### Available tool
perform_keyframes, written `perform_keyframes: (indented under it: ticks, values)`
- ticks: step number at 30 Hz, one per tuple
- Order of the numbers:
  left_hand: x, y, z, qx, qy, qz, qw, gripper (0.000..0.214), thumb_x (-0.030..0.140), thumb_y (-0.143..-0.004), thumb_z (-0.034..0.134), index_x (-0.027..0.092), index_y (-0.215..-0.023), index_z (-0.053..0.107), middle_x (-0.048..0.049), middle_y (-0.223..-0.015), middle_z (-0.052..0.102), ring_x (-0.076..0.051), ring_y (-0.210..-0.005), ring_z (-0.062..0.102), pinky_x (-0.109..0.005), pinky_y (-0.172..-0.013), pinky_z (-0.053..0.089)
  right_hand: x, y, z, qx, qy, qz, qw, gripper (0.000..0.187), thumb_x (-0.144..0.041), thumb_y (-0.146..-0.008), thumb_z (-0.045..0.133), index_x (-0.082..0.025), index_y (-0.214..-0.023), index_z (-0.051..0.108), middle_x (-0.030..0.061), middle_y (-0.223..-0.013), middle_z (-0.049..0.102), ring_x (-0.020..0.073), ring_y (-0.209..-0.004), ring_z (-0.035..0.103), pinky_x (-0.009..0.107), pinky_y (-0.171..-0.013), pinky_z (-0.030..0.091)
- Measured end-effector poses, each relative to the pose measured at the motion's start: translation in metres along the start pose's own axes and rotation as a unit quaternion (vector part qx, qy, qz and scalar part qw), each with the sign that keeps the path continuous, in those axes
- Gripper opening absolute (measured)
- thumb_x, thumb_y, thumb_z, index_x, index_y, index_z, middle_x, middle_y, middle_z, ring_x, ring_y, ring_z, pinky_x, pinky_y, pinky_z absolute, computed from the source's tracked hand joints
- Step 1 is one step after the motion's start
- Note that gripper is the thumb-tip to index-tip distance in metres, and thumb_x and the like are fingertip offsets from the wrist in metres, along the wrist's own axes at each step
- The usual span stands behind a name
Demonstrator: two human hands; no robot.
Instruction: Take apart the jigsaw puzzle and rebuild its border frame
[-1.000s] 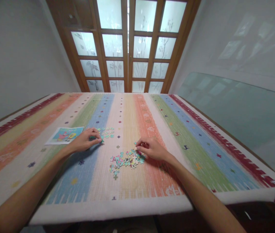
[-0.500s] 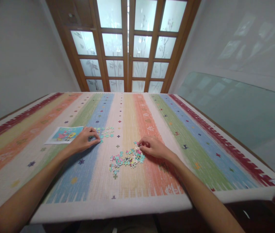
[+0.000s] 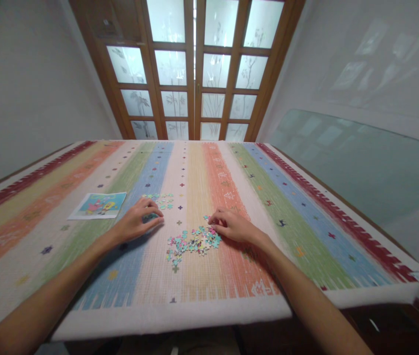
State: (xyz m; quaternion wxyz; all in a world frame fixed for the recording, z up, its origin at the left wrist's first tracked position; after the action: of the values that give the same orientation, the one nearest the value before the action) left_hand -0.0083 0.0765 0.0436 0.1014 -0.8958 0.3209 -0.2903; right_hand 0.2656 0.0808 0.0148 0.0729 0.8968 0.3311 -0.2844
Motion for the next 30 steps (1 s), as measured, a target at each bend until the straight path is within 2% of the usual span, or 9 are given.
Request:
perform_keyframes:
  ticks: [5,10,14,18,23,30]
  values:
    - [0.031,0.002,0.029,-0.043,0.030,0.040,0.998,0.022,0.036,-0.099,0.055,0.022,-0.100,0.072,-0.0071,-0.100,0.065,-0.024,-0.098,0.056,-0.043,-0.094,0.047,-0.003,0.001,-0.001,0.005,-0.006,-0.006,1.000,0.013,-0.023,-0.096,0.060,-0.021,-0.099,0.072,0.0072,-0.095,0.064,0.0178,-0.074,0.056,0.033,-0.072,0.047]
    - [0.051,0.005,0.047,-0.071,0.040,0.072,0.994,0.025,0.035,-0.102,0.052,0.023,-0.113,0.071,-0.0085,-0.106,0.065,-0.024,-0.102,0.056,-0.042,-0.095,0.047,-0.005,-0.002,-0.004,0.026,0.007,-0.009,1.000,0.020,-0.025,-0.098,0.055,-0.020,-0.090,0.072,0.0077,-0.091,0.066,0.0204,-0.081,0.059,0.036,-0.080,0.046]
    - [0.056,0.006,0.052,-0.075,0.039,0.079,0.993,0.026,0.035,-0.103,0.052,0.023,-0.115,0.071,-0.0091,-0.111,0.068,-0.025,-0.108,0.056,-0.044,-0.099,0.044,0.001,-0.004,-0.005,0.056,0.003,0.022,0.998,0.016,-0.024,-0.095,0.058,-0.019,-0.092,0.073,0.0079,-0.087,0.068,0.0209,-0.080,0.060,0.036,-0.078,0.046]
    - [0.062,0.006,0.052,-0.076,0.047,0.091,0.992,0.029,0.034,-0.105,0.048,0.025,-0.124,0.068,-0.0078,-0.126,0.069,-0.026,-0.120,0.055,-0.048,-0.105,0.041,0.007,-0.004,-0.005,0.074,-0.012,0.046,0.996,0.010,-0.020,-0.089,0.064,-0.018,-0.094,0.073,0.0084,-0.085,0.069,0.0207,-0.075,0.059,0.035,-0.072,0.045]
    - [0.066,0.009,0.059,-0.114,0.036,0.103,0.988,0.035,0.037,-0.107,0.045,0.028,-0.135,0.063,-0.0057,-0.140,0.065,-0.029,-0.136,0.049,-0.054,-0.112,0.037,0.005,-0.002,-0.007,0.071,-0.006,0.054,0.996,0.013,-0.019,-0.086,0.065,-0.019,-0.095,0.073,0.0068,-0.083,0.070,0.0194,-0.072,0.058,0.034,-0.069,0.045]
    - [0.068,0.011,0.061,-0.125,0.019,0.113,0.986,0.037,0.037,-0.108,0.042,0.027,-0.139,0.061,-0.0057,-0.144,0.063,-0.030,-0.139,0.048,-0.054,-0.111,0.037,0.002,-0.001,-0.009,0.062,0.029,0.034,0.997,0.012,-0.017,-0.083,0.063,-0.018,-0.084,0.075,0.0070,-0.081,0.065,0.0199,-0.073,0.058,0.034,-0.070,0.044]
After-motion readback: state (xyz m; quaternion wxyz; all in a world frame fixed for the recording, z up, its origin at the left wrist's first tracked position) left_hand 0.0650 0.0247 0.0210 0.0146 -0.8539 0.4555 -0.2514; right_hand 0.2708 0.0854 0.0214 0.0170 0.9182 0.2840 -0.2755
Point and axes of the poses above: each hand's wrist, its own y-axis away from the middle knuckle, its own z-axis out of the palm, x = y × z, the point moved 7 cm from there along -y, towards the middle knuckle
